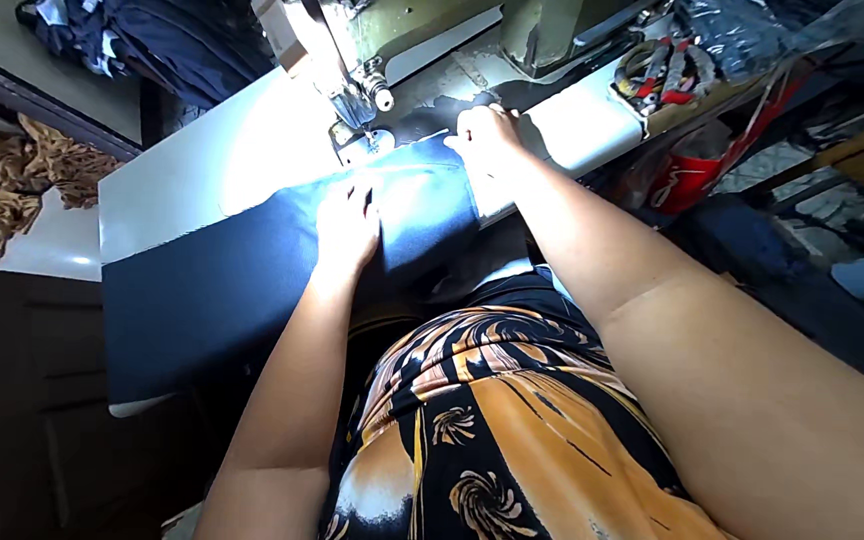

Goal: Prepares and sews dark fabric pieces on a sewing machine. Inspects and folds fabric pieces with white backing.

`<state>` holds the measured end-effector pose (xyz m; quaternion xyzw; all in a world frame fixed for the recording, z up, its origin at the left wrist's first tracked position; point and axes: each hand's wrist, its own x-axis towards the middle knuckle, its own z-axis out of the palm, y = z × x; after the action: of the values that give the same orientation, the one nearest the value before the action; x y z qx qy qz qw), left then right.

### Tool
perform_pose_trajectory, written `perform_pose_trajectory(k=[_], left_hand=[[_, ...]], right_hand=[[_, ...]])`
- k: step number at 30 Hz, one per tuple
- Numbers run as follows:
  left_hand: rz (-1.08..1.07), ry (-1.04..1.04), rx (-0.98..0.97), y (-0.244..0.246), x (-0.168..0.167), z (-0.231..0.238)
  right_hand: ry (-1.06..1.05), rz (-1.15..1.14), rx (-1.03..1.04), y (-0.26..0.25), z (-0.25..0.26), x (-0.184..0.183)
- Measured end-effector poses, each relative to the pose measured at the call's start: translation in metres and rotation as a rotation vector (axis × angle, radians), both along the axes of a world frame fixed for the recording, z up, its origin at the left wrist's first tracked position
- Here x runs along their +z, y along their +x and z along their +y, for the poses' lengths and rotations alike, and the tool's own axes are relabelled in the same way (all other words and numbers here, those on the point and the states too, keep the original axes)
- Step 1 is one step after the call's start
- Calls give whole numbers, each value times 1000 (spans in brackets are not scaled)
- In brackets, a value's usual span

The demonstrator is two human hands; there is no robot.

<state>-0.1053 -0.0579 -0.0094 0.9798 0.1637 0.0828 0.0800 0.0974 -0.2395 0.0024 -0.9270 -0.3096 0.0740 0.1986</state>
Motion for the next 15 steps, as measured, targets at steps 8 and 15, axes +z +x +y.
perform_pose_trajectory(k=[8,15], left_hand=[[92,27,-257,5,-22,-59],[119,72,-257,2,-25,-56]], right_hand=[[24,-6,-1,1,-1,-4],[42,14,-6,2,-2,-4]])
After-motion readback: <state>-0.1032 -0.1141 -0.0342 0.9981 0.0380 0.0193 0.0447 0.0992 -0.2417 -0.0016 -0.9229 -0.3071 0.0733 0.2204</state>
